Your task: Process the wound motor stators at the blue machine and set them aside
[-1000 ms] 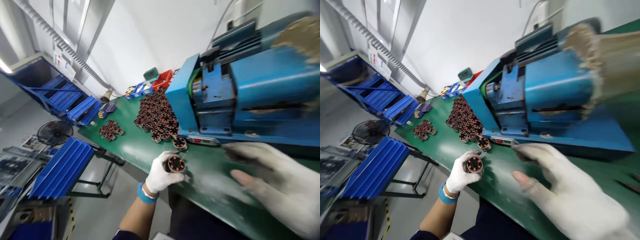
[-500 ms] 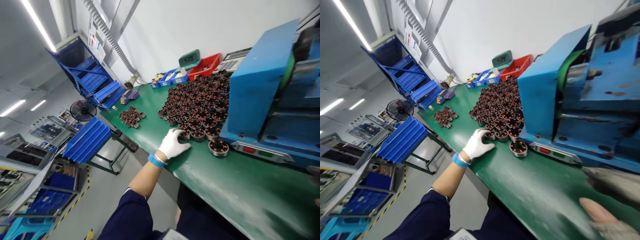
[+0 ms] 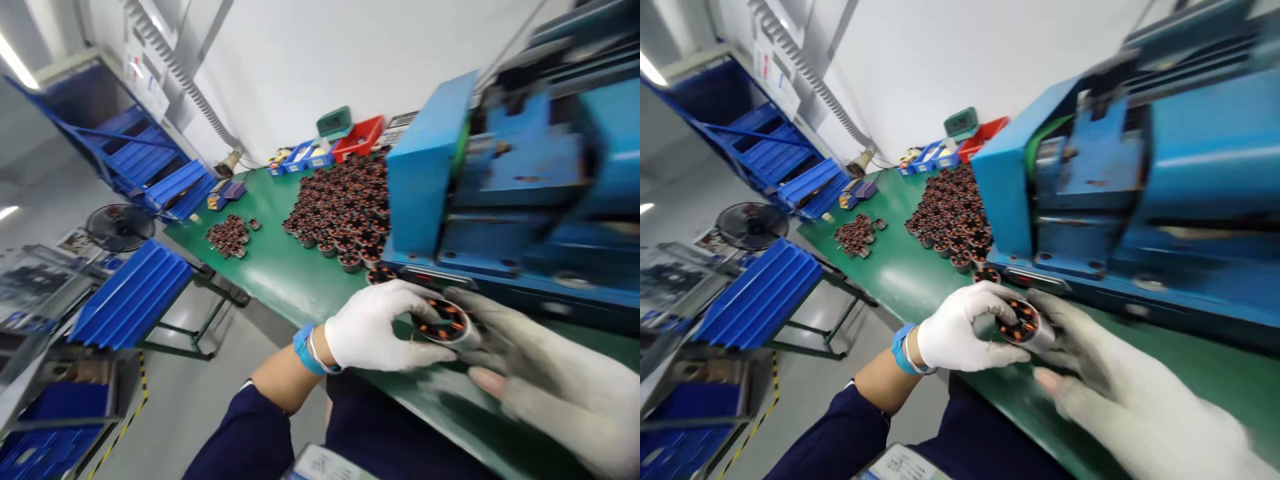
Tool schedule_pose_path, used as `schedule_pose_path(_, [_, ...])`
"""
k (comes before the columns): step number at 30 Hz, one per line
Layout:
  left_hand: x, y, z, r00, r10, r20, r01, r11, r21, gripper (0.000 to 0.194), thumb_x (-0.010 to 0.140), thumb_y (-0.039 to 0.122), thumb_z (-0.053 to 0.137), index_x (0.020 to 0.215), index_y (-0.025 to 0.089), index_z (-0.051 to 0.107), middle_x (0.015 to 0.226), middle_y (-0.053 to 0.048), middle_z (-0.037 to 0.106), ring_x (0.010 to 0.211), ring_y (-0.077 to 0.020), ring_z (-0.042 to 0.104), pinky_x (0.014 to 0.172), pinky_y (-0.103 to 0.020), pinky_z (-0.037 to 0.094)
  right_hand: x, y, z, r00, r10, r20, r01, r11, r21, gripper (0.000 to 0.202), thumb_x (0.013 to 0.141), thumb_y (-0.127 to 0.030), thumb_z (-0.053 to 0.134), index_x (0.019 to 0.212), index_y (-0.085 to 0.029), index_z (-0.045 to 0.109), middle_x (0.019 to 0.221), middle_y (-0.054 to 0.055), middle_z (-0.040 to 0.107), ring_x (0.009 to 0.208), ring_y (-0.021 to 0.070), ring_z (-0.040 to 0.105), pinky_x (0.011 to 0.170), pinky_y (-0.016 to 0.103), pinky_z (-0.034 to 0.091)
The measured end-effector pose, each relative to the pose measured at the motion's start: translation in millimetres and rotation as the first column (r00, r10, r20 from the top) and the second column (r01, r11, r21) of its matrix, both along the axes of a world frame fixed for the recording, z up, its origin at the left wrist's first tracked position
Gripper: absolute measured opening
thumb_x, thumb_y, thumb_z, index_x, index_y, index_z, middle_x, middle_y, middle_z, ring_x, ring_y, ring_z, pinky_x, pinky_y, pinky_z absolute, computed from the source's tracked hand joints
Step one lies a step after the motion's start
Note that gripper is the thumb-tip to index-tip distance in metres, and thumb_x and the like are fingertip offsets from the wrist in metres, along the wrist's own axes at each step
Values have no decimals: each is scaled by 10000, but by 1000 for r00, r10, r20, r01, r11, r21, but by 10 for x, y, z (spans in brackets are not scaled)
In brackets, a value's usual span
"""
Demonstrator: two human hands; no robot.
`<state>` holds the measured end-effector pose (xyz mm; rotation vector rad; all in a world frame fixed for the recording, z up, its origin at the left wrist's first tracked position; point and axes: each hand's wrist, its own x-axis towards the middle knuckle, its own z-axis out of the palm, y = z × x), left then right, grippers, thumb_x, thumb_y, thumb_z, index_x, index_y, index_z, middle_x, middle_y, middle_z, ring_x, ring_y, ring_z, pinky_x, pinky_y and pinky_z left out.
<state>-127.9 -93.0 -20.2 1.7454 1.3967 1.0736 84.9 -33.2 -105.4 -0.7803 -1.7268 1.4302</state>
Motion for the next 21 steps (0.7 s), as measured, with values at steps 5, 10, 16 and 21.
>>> schedule_pose_path(5, [467, 388, -7, 975, 109, 193, -107, 994, -19, 777, 650, 358, 956, 1330, 204, 614, 1303, -138, 723, 1103, -298, 742, 1056, -455, 580, 134, 197, 413, 981, -158, -111, 126, 960, -251, 590, 727, -442, 889, 1268, -284, 712, 1165, 121, 794, 985, 317, 787, 738, 330, 680])
schedule_pose_path(10, [661, 618, -69, 952, 16, 305, 16, 995, -102, 620, 705, 295, 897, 1276, 186, 680, 1324, -122, 739, 1240, -314, 698, 1169, -490, 506, 198, 339, 524, 954, -187, -236, 115, 951, -287, 708, 719, -566, 884, 1296, -216, 668, 1090, 120, 795, 891, 293, 780, 732, 372, 668])
schedule_pose_path(16, [816, 631, -61, 893, 61, 446, -6, 992, -124, 439, 737, 302, 880, 1139, 198, 738, 1163, -72, 799, 1100, -271, 746, 1070, -438, 566, 200, 337, 510, 939, -213, -269, 130, 947, -295, 758, 761, -566, 855, 1382, -209, 606, 1110, 129, 784, 1003, 303, 775, 795, 399, 667])
schedule_pose_path(21, [968, 674, -116, 900, 262, 349, -256, 964, -65, 544, 599, 286, 963, 1052, 197, 676, 1043, -74, 786, 981, -266, 742, 950, -416, 590, 75, 304, 593, 902, -339, -266, 256, 918, -303, 646, 619, -372, 894, 1193, -226, 637, 1159, 118, 785, 1072, 308, 763, 933, 435, 644])
